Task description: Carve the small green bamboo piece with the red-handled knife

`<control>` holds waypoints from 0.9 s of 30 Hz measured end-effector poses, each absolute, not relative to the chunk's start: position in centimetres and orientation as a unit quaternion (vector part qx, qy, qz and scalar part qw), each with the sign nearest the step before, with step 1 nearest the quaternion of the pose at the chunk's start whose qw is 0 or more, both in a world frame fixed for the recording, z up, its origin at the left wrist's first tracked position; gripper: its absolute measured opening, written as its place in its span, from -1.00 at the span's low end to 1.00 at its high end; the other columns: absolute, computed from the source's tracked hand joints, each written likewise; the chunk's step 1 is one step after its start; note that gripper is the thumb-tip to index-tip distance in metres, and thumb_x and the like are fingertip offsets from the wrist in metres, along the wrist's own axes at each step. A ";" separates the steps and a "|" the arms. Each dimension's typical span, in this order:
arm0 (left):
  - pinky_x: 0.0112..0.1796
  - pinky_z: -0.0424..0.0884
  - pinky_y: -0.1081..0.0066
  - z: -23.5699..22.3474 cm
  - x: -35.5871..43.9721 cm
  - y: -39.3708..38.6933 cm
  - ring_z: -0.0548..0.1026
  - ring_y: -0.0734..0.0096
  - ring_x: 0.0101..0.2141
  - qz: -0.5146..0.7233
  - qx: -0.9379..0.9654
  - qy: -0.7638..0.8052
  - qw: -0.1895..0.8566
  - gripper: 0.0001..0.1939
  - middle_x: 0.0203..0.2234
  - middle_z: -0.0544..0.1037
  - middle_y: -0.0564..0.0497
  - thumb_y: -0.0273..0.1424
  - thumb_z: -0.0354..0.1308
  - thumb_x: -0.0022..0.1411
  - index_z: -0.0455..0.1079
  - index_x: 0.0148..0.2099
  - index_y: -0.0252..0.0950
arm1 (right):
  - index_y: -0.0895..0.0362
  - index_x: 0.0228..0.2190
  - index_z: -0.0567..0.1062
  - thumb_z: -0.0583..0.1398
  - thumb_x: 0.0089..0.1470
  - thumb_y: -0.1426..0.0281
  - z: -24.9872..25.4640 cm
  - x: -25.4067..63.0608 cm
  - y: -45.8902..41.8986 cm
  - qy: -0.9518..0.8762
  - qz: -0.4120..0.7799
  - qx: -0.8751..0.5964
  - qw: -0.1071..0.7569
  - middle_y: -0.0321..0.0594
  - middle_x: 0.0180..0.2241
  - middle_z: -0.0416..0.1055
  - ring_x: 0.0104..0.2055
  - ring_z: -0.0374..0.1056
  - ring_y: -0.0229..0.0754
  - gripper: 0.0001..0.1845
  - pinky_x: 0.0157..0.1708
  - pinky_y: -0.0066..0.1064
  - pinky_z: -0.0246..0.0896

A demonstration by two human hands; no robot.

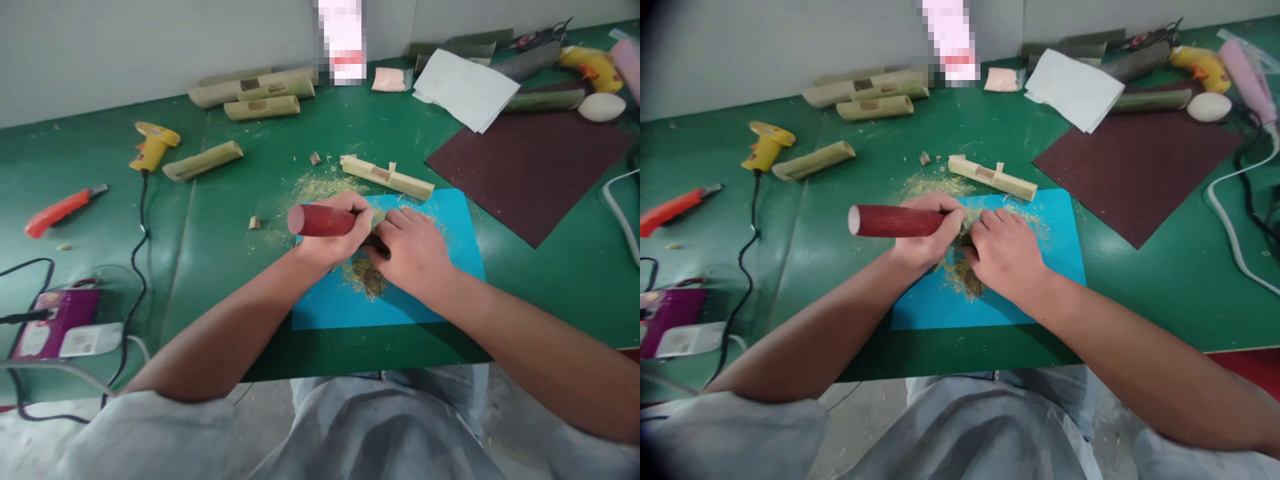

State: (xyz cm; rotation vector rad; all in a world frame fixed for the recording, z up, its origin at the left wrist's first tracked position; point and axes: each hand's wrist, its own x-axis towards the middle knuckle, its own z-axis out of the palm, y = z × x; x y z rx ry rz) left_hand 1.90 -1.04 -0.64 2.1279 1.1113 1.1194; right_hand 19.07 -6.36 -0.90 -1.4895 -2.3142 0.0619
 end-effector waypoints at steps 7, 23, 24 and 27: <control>-0.47 0.28 0.35 -0.3 1.8 -1.4 0.34 0.48 -0.54 0.414 0.776 0.422 0.220 -0.74 -0.59 0.41 0.11 -0.37 0.23 0.23 0.28 -0.48 -0.21 | 0.13 -0.30 0.56 0.22 0.26 0.36 -0.9 18.9 -6.4 -0.827 0.024 -0.531 0.181 -0.09 -0.28 0.49 -0.19 0.29 -0.01 -0.87 -0.29 -0.20 -0.07; -0.45 0.27 0.37 -0.8 2.1 -1.1 0.32 0.50 -0.54 0.465 0.732 0.399 0.298 -0.64 -0.63 0.33 0.11 -0.28 0.21 0.27 0.25 -0.53 -0.24 | 0.14 -0.28 0.57 0.23 0.23 0.37 -0.8 19.0 -6.4 -0.826 0.026 -0.531 0.188 -0.09 -0.26 0.50 -0.17 0.31 -0.01 -0.89 -0.28 -0.21 -0.06; -0.45 0.28 0.36 -0.7 1.8 -1.2 0.34 0.49 -0.53 0.461 0.737 0.390 0.305 -0.64 -0.62 0.37 0.10 -0.22 0.22 0.28 0.29 -0.51 -0.24 | 0.13 -0.28 0.57 0.23 0.23 0.36 -0.9 19.0 -6.4 -0.825 0.026 -0.531 0.189 -0.10 -0.26 0.49 -0.18 0.30 -0.02 -0.88 -0.28 -0.21 -0.06; -0.42 0.32 0.35 -0.1 1.1 -1.4 0.42 0.46 -0.48 0.426 0.766 0.365 0.314 -0.68 -0.54 0.48 0.06 -0.15 0.23 0.27 0.40 -0.44 -0.24 | 0.12 -0.29 0.55 0.22 0.25 0.35 -1.0 19.0 -6.3 -0.825 0.029 -0.531 0.191 -0.11 -0.26 0.49 -0.19 0.29 -0.02 -0.88 -0.29 -0.21 -0.08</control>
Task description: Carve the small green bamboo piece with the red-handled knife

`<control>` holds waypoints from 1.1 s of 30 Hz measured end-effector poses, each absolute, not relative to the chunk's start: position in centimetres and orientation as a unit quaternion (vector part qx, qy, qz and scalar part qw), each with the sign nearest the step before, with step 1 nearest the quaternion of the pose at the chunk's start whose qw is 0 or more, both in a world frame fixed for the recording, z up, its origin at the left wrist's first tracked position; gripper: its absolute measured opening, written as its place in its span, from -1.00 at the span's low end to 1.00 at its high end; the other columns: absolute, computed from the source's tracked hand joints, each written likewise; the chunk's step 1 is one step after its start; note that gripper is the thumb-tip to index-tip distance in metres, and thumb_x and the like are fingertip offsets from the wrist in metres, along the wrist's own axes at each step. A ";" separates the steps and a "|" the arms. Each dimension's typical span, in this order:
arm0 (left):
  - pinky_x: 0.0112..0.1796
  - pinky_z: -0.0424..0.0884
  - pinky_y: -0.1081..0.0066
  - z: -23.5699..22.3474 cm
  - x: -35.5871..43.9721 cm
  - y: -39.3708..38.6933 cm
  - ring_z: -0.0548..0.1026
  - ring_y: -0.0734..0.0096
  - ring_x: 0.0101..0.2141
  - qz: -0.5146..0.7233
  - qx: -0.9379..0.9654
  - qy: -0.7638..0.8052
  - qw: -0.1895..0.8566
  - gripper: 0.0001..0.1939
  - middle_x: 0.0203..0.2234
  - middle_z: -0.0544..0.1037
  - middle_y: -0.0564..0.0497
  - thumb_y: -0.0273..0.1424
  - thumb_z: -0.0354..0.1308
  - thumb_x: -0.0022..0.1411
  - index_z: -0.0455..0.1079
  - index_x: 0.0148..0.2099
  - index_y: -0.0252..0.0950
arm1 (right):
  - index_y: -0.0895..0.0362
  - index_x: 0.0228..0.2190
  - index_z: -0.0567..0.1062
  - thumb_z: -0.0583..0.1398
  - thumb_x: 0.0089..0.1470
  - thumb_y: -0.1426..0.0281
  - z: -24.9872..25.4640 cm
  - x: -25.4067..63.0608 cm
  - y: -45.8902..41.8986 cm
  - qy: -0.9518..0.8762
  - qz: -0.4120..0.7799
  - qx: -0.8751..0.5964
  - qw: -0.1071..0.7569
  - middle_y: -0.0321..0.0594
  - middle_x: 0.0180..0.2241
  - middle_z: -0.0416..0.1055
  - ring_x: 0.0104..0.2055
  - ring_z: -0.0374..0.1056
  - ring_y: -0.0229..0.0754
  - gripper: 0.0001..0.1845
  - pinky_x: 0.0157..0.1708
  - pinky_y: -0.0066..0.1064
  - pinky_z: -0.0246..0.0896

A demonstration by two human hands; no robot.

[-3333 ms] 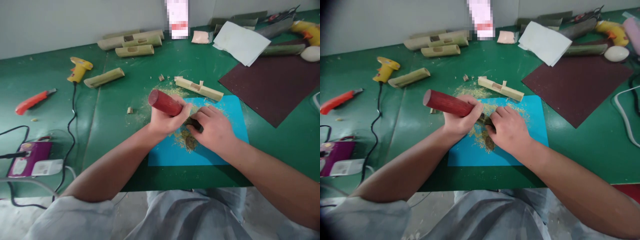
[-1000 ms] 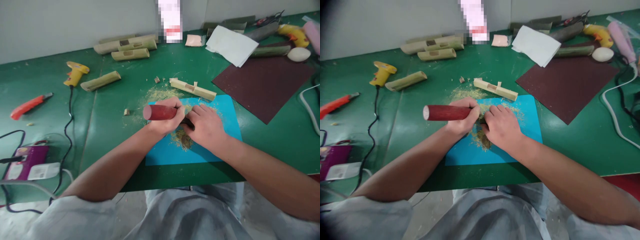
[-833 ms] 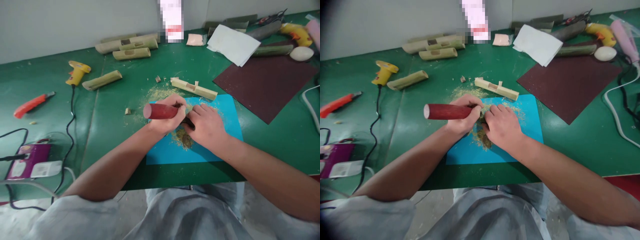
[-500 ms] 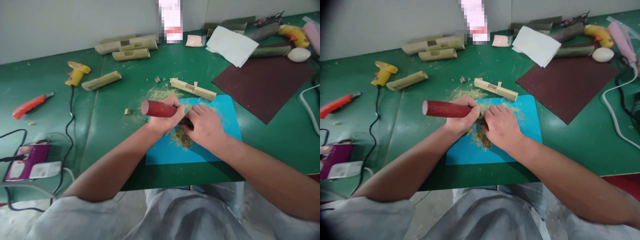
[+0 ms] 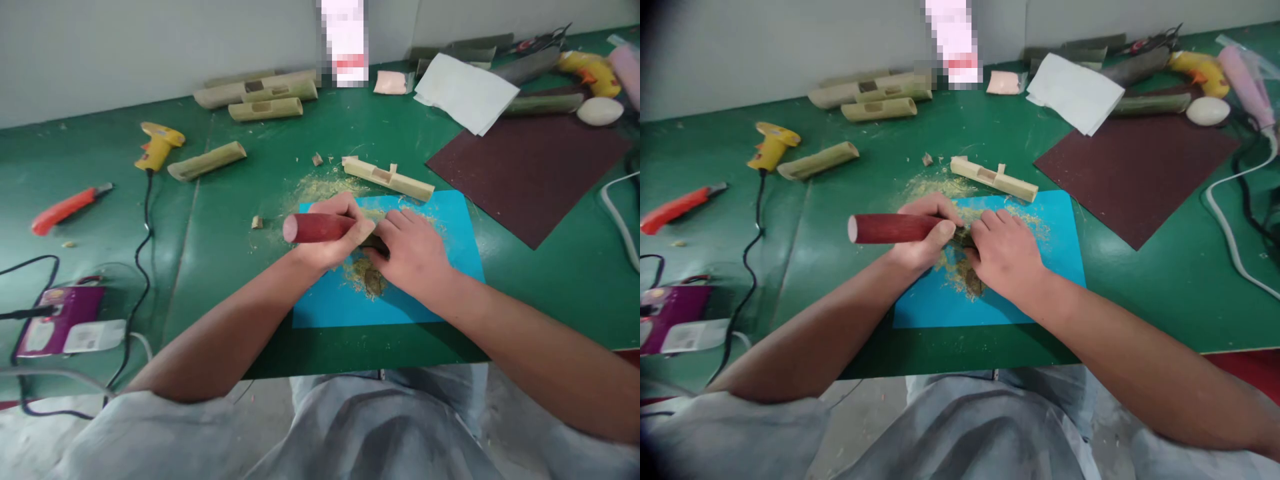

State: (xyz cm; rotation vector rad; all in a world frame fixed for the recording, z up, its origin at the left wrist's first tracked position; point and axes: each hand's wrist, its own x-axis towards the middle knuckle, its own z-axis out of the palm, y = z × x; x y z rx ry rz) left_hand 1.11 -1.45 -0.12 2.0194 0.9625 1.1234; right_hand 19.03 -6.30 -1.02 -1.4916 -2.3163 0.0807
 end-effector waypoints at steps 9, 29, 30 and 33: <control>-0.40 0.37 0.37 0.9 1.7 -2.7 0.38 0.50 -0.51 0.403 0.783 0.406 0.244 -0.88 -0.53 0.48 0.11 -0.43 0.16 0.21 0.40 -0.41 -0.22 | 0.13 -0.30 0.54 0.22 0.25 0.33 -1.1 19.0 -6.3 -0.822 0.028 -0.537 0.186 -0.10 -0.27 0.49 -0.19 0.29 -0.03 -0.85 -0.28 -0.22 -0.10; -0.49 0.19 0.37 -1.0 1.6 -0.8 0.30 0.50 -0.56 0.443 0.750 0.385 0.303 -0.78 -0.65 0.34 0.10 -0.46 0.13 0.10 0.23 -0.57 -0.25 | 0.16 -0.29 0.59 0.24 0.27 0.31 -0.9 18.5 -6.7 -0.845 0.041 -0.506 0.168 -0.09 -0.28 0.51 -0.16 0.33 0.00 -0.81 -0.24 -0.21 0.02; -0.49 0.19 0.37 -0.9 1.5 -0.8 0.30 0.50 -0.57 0.441 0.747 0.379 0.321 -0.78 -0.65 0.33 0.10 -0.46 0.12 0.08 0.22 -0.58 -0.25 | 0.16 -0.29 0.60 0.24 0.27 0.31 -0.9 18.4 -6.8 -0.846 0.040 -0.505 0.166 -0.09 -0.28 0.52 -0.16 0.34 0.00 -0.81 -0.24 -0.21 0.02; -0.52 0.20 0.39 -0.8 1.4 -0.9 0.27 0.53 -0.60 0.453 0.721 0.370 0.371 -0.77 -0.69 0.30 0.12 -0.47 0.09 0.03 0.19 -0.62 -0.25 | 0.16 -0.29 0.60 0.24 0.28 0.30 -0.9 18.4 -6.8 -0.844 0.031 -0.510 0.163 -0.08 -0.28 0.53 -0.16 0.35 0.00 -0.81 -0.23 -0.20 0.04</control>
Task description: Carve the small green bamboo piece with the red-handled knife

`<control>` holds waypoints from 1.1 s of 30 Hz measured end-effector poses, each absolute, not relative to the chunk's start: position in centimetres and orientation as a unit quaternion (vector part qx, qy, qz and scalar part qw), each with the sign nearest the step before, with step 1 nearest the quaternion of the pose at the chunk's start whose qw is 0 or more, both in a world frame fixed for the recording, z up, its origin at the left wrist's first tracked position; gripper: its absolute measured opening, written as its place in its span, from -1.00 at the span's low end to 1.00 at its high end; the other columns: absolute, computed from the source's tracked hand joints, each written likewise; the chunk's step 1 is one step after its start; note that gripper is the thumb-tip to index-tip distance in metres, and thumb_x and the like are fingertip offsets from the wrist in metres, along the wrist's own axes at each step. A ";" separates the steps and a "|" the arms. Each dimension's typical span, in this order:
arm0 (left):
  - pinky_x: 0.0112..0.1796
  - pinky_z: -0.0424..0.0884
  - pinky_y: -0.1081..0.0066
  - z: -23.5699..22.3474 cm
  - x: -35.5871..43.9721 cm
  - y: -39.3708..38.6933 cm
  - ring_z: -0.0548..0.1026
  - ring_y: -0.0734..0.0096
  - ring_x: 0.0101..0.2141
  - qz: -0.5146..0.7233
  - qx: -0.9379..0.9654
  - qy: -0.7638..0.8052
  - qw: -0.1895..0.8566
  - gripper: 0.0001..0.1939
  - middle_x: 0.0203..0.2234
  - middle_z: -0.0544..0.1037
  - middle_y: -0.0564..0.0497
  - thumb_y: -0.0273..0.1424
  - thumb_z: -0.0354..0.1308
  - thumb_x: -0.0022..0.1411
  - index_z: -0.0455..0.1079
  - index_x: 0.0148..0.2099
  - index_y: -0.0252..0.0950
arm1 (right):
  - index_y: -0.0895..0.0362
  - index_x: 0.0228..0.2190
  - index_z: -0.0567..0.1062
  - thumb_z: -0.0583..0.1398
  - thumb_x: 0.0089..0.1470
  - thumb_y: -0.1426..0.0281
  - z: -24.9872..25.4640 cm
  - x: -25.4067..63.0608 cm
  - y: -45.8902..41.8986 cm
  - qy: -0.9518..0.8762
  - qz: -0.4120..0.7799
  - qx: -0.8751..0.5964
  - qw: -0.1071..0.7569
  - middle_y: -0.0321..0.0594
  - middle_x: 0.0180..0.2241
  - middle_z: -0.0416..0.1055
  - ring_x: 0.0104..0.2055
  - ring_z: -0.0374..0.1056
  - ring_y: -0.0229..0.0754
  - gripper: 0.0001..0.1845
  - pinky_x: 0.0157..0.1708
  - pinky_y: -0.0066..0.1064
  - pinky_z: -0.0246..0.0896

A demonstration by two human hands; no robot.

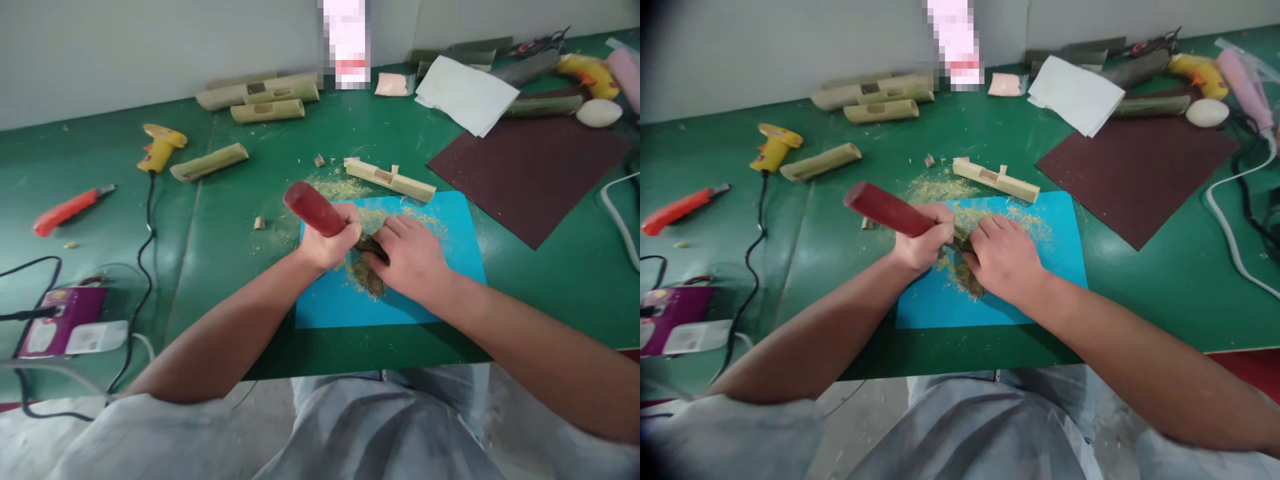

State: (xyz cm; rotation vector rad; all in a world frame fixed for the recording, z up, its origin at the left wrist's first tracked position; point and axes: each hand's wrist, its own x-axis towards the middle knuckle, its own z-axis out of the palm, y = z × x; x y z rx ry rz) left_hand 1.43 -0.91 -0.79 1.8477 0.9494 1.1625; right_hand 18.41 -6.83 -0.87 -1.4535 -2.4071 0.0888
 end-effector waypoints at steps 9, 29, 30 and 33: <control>-0.47 0.33 0.42 -0.5 2.0 -0.7 0.32 0.54 -0.59 0.457 0.705 0.399 0.368 -0.75 -0.67 0.34 0.12 -0.48 0.13 0.15 0.30 -0.57 -0.25 | 0.15 -0.29 0.61 0.26 0.26 0.32 -0.6 18.6 -6.8 -0.836 0.014 -0.522 0.169 -0.11 -0.29 0.54 -0.17 0.37 -0.01 -0.83 -0.24 -0.22 0.00; -0.47 0.32 0.36 -1.0 1.4 -0.5 0.35 0.48 -0.54 0.439 0.750 0.332 0.367 -0.71 -0.63 0.38 0.07 -0.45 0.10 0.20 0.26 -0.57 -0.25 | 0.15 -0.35 0.58 0.24 0.27 0.31 -1.1 18.9 -6.7 -0.839 -0.006 -0.510 0.186 -0.11 -0.32 0.50 -0.22 0.31 -0.04 -0.81 -0.25 -0.20 -0.03; -0.45 0.33 0.36 -1.0 1.5 -0.5 0.36 0.47 -0.53 0.442 0.742 0.344 0.369 -0.71 -0.62 0.39 0.07 -0.43 0.10 0.21 0.26 -0.58 -0.25 | 0.15 -0.35 0.58 0.25 0.26 0.31 -1.1 18.9 -6.7 -0.838 -0.008 -0.512 0.189 -0.11 -0.33 0.50 -0.23 0.31 -0.04 -0.80 -0.26 -0.21 -0.03; -0.47 0.34 0.36 -0.9 1.6 -0.5 0.35 0.47 -0.55 0.423 0.750 0.348 0.371 -0.71 -0.63 0.40 0.06 -0.42 0.10 0.20 0.29 -0.58 -0.25 | 0.14 -0.36 0.58 0.25 0.26 0.30 -1.1 18.9 -6.7 -0.834 0.001 -0.517 0.191 -0.12 -0.33 0.50 -0.24 0.31 -0.05 -0.80 -0.26 -0.22 -0.03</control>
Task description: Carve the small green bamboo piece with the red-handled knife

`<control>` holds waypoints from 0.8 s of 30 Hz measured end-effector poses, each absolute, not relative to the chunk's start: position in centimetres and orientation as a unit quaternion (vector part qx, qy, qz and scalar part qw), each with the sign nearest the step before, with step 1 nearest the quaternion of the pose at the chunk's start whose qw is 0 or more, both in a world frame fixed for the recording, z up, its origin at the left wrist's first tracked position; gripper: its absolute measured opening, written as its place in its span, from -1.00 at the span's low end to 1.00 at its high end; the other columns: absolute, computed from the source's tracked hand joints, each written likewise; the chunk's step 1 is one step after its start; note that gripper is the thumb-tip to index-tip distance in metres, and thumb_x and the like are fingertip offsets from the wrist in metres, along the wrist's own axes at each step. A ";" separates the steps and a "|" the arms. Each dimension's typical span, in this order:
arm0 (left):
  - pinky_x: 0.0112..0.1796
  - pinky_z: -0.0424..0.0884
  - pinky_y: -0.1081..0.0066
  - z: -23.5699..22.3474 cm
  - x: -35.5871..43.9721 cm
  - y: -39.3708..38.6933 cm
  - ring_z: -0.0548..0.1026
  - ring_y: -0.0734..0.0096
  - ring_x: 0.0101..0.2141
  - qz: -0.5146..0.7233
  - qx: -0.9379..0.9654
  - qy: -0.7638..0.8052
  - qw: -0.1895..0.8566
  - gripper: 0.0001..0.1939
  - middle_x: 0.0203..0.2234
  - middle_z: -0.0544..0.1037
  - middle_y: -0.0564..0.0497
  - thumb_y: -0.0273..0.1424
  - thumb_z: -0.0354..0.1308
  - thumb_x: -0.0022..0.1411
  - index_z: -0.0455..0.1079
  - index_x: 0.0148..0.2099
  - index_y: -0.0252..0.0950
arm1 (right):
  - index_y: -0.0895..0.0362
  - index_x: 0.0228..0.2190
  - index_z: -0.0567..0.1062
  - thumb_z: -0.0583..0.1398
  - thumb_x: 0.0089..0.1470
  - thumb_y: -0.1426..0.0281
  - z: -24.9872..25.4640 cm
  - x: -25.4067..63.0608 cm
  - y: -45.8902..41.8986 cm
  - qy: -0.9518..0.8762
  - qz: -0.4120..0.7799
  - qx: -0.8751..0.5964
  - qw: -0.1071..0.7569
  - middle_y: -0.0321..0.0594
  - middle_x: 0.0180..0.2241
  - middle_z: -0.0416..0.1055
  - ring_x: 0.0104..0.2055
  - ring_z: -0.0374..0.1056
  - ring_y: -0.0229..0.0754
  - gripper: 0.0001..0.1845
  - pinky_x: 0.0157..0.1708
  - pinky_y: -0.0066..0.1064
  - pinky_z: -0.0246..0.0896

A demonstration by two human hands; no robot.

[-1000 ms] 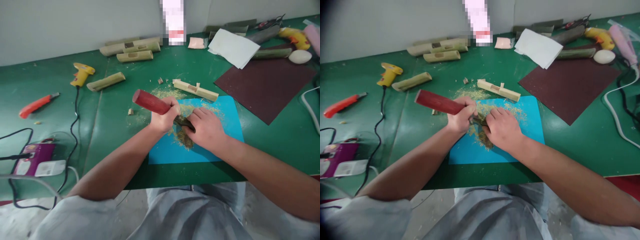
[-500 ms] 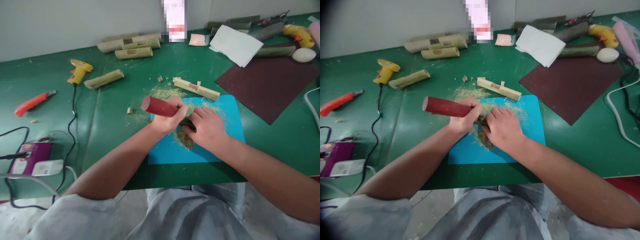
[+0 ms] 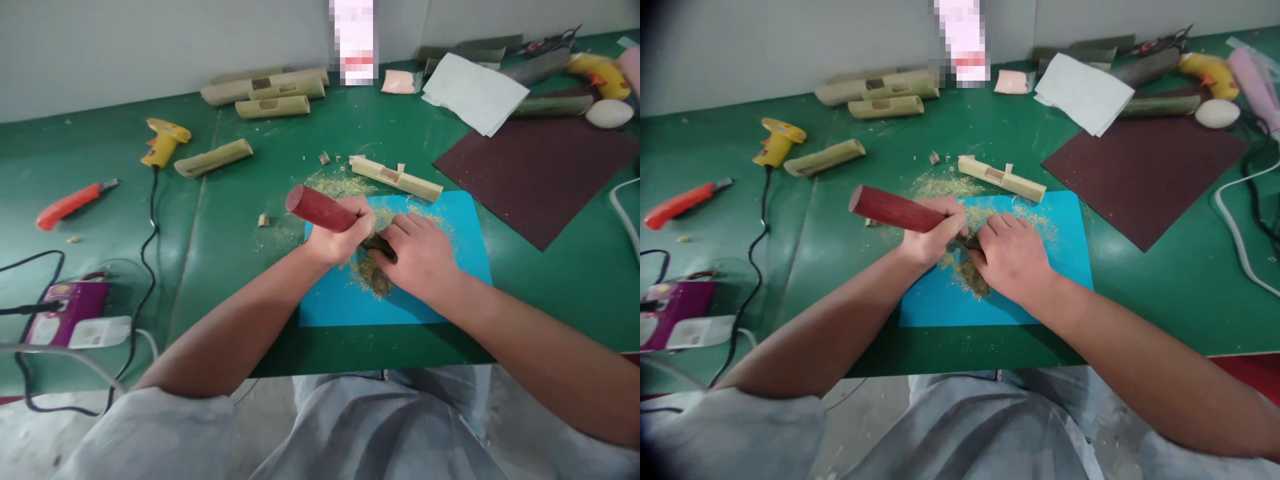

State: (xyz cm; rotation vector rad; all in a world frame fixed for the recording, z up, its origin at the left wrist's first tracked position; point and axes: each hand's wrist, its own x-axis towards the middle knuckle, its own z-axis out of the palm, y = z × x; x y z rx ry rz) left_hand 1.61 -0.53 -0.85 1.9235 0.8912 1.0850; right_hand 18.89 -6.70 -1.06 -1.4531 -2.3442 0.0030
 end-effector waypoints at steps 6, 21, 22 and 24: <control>-0.49 0.32 0.38 -0.4 1.4 -0.5 0.36 0.49 -0.57 0.412 0.770 0.325 0.363 -0.74 -0.65 0.42 0.07 -0.45 0.10 0.16 0.32 -0.58 -0.24 | 0.14 -0.36 0.58 0.25 0.24 0.33 -1.0 19.0 -6.5 -0.834 0.017 -0.516 0.193 -0.11 -0.33 0.51 -0.23 0.32 -0.05 -0.83 -0.27 -0.23 -0.02; -0.50 0.34 0.42 -0.1 1.9 -0.6 0.35 0.54 -0.58 0.421 0.747 0.339 0.387 -0.72 -0.64 0.42 0.10 -0.41 0.20 0.18 0.33 -0.57 -0.27 | 0.16 -0.31 0.59 0.25 0.24 0.33 -0.8 18.8 -6.5 -0.827 0.044 -0.531 0.179 -0.07 -0.28 0.54 -0.20 0.35 -0.02 -0.84 -0.23 -0.21 0.05; -0.46 0.38 0.41 -0.1 1.9 -0.6 0.39 0.53 -0.55 0.426 0.741 0.351 0.382 -0.75 -0.61 0.47 0.09 -0.39 0.24 0.18 0.38 -0.54 -0.27 | 0.16 -0.29 0.59 0.25 0.24 0.34 -0.8 18.8 -6.5 -0.828 0.046 -0.530 0.176 -0.06 -0.27 0.54 -0.19 0.36 -0.01 -0.85 -0.21 -0.21 0.06; -0.37 0.46 0.40 -0.2 1.9 -0.5 0.46 0.49 -0.49 0.436 0.735 0.372 0.362 -0.80 -0.54 0.55 0.07 -0.35 0.29 0.19 0.47 -0.48 -0.26 | 0.17 -0.25 0.59 0.25 0.24 0.34 -0.7 18.7 -6.6 -0.828 0.045 -0.531 0.173 -0.04 -0.24 0.55 -0.16 0.37 0.01 -0.84 -0.19 -0.20 0.08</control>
